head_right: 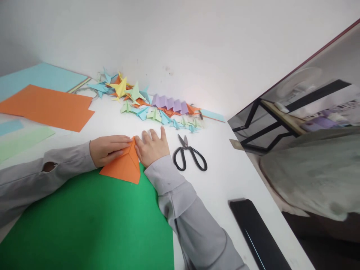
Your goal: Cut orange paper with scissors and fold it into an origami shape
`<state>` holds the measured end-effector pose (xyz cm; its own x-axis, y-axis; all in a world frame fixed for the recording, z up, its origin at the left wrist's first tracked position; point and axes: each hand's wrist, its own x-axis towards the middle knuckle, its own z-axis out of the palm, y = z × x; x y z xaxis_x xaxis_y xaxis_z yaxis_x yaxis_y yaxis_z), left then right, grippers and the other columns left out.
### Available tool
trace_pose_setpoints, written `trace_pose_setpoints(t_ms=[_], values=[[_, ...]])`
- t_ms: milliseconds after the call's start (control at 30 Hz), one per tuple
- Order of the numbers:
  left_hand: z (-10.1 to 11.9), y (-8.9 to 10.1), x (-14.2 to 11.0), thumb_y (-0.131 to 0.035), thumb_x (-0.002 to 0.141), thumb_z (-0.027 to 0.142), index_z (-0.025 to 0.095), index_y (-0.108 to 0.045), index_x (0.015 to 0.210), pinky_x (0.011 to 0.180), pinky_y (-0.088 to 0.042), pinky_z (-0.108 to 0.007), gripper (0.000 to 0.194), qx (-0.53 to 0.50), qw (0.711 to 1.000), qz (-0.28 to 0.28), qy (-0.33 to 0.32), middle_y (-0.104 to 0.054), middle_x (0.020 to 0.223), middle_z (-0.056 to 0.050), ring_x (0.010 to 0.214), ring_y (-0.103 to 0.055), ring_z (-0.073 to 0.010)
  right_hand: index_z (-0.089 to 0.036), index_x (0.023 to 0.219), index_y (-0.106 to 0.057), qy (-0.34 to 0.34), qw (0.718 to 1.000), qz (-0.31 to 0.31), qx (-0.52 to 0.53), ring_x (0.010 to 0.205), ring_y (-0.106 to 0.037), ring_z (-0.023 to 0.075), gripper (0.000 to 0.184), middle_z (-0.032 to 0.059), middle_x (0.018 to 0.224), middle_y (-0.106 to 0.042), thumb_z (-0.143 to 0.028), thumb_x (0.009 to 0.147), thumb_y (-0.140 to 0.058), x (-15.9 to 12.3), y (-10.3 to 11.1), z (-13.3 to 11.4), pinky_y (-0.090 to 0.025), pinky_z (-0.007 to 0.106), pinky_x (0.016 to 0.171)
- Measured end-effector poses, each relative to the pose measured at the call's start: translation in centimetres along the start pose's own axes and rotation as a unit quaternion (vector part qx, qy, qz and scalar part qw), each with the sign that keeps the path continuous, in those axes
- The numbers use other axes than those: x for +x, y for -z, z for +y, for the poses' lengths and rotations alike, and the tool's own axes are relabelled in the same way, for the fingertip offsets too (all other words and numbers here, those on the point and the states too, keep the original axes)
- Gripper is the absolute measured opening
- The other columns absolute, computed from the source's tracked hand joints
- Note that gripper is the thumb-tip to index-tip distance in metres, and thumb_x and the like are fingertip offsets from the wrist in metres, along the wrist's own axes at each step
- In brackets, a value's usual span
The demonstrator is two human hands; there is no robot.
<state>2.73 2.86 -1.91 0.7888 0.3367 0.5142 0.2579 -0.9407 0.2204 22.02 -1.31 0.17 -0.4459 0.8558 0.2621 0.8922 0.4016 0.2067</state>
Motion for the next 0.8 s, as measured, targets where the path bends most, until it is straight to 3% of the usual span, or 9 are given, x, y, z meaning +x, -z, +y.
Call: trace_pose_setpoints(t_ms=[367, 800], values=[[-0.93, -0.1, -0.1, -0.034, 0.084, 0.018, 0.012, -0.053, 0.107, 0.095, -0.041, -0.045, 0.031, -0.01, 0.999, -0.005, -0.031, -0.055, 0.113, -0.019, 0.111, -0.048, -0.0245, -0.02, 0.119, -0.05, -0.005, 1.0, -0.004, 0.008, 0.114, -0.04, 0.0302, 0.038, 0.0108, 0.123, -0.052, -0.034, 0.09, -0.029, 0.05, -0.18, -0.24, -0.013, 0.059, 0.099], [-0.69, -0.07, 0.24, -0.03, 0.086, 0.018, 0.012, -0.057, 0.099, 0.094, -0.042, -0.042, 0.031, 0.024, 0.998, -0.026, -0.045, -0.059, 0.108, -0.016, 0.106, -0.052, -0.0226, -0.02, 0.12, -0.051, -0.003, 1.0, -0.002, 0.007, 0.114, -0.041, 0.0308, 0.039, 0.0096, 0.124, -0.053, -0.032, 0.091, -0.027, 0.09, -0.1, -0.4, -0.01, 0.062, 0.099]])
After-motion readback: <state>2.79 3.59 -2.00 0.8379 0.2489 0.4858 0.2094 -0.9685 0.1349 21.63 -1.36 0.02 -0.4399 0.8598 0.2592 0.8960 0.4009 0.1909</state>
